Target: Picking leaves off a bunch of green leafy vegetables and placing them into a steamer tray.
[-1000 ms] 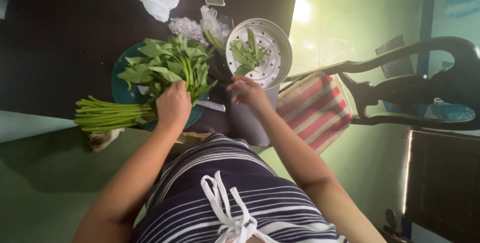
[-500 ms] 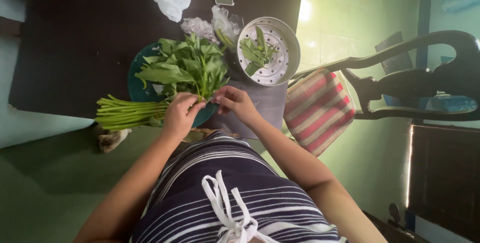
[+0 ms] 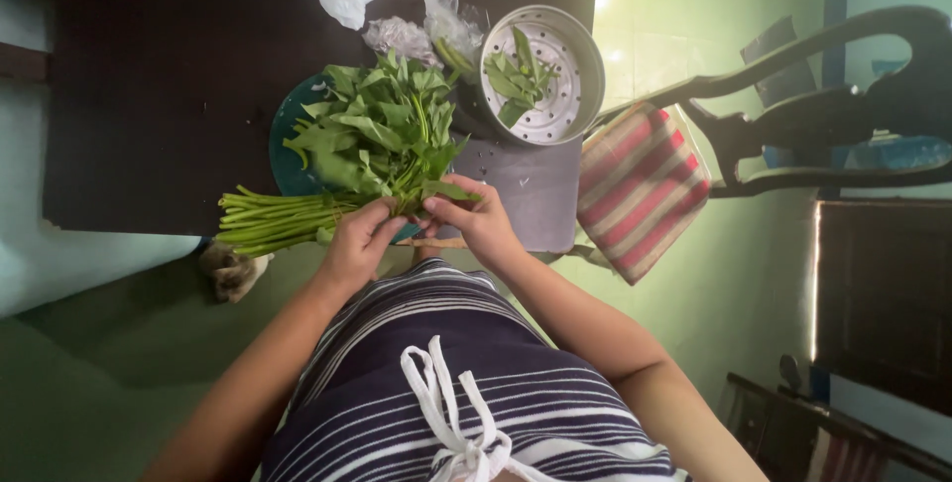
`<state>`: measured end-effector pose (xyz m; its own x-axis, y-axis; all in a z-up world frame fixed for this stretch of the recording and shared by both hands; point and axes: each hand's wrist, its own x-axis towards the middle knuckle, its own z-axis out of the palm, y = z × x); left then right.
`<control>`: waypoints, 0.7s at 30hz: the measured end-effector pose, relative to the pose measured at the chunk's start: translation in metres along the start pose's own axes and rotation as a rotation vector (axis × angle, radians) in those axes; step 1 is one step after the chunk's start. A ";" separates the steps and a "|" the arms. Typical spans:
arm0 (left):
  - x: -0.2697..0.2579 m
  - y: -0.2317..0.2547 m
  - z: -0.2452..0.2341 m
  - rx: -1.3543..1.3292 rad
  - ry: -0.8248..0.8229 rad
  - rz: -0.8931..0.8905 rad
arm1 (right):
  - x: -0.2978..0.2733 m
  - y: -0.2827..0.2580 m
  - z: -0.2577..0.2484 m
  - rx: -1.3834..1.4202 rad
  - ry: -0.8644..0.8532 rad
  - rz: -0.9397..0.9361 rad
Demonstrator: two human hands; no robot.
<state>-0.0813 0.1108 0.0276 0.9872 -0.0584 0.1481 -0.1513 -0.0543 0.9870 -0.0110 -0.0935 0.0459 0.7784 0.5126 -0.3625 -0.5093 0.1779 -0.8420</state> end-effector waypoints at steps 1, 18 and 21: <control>-0.002 0.000 -0.001 -0.001 -0.007 -0.001 | -0.002 0.003 0.002 0.004 0.006 -0.002; -0.002 0.015 -0.008 0.324 0.111 0.147 | -0.023 0.028 0.023 0.390 0.075 -0.041; -0.001 0.016 -0.009 0.287 0.114 0.204 | -0.024 0.028 0.035 0.274 0.116 -0.133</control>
<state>-0.0846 0.1194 0.0434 0.9320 0.0141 0.3623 -0.3375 -0.3315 0.8810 -0.0570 -0.0718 0.0448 0.8734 0.3733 -0.3128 -0.4678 0.4645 -0.7519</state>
